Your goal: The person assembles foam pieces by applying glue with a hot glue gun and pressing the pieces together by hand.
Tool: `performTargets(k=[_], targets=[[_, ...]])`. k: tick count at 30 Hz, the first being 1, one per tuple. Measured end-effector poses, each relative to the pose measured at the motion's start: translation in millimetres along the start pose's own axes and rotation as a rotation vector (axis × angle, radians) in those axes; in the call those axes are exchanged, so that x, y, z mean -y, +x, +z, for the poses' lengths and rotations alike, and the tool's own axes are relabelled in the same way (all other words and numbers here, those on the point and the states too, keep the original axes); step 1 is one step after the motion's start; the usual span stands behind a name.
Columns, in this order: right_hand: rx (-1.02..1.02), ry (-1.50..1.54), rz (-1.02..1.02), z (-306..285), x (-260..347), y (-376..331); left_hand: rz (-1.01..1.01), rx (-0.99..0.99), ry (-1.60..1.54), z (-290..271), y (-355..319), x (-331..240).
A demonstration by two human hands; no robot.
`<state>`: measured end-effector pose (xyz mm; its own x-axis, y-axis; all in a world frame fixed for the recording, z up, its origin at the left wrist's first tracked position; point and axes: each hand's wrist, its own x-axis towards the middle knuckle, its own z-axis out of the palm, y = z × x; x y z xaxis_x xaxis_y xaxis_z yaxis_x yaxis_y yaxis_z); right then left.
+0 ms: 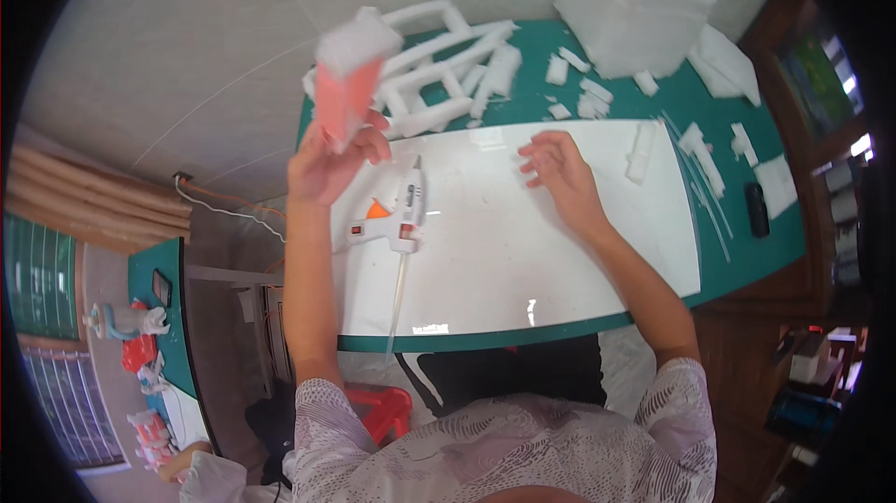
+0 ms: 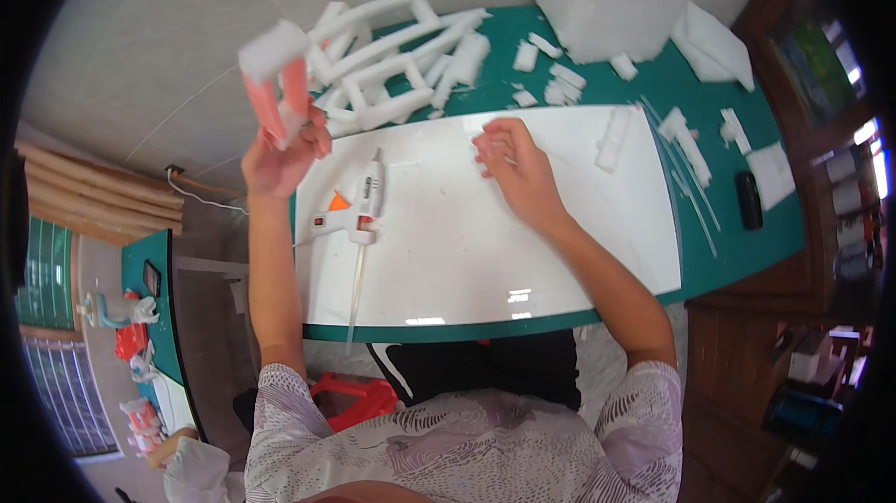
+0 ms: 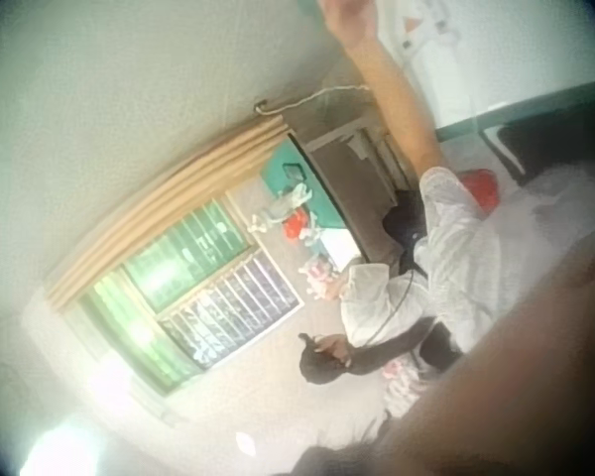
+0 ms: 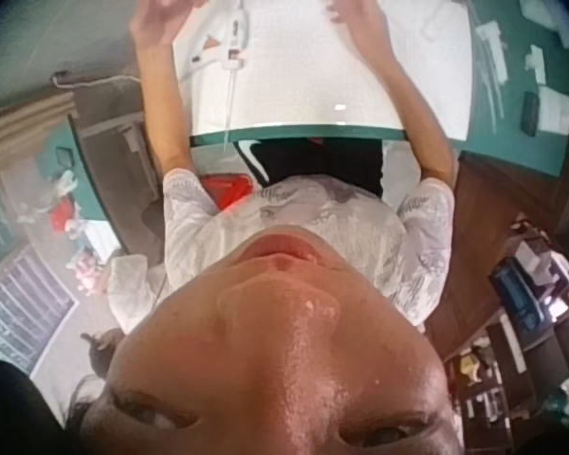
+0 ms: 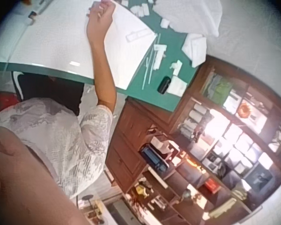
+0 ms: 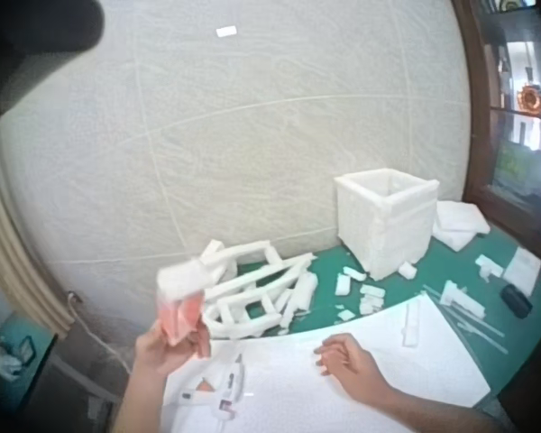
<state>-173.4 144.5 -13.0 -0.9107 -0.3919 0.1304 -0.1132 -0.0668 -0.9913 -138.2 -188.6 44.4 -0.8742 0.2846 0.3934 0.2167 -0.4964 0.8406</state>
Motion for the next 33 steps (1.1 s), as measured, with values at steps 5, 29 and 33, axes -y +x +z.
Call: performTargets(k=[5, 29, 33], targets=[[-0.003, -0.197, -0.071, 1.7, -1.1, -6.2, -0.031, 0.031, 0.036, 13.2, 0.3, -6.2], [-0.011, -0.428, -0.264, 7.7, 3.4, -7.4, 0.388, -0.230, 1.159, 81.5, 1.1, -35.3], [-0.005, -0.457, -0.255, 7.4, 2.1, -8.1, 0.336, -0.254, 1.111, 80.0, 0.4, -35.1]])
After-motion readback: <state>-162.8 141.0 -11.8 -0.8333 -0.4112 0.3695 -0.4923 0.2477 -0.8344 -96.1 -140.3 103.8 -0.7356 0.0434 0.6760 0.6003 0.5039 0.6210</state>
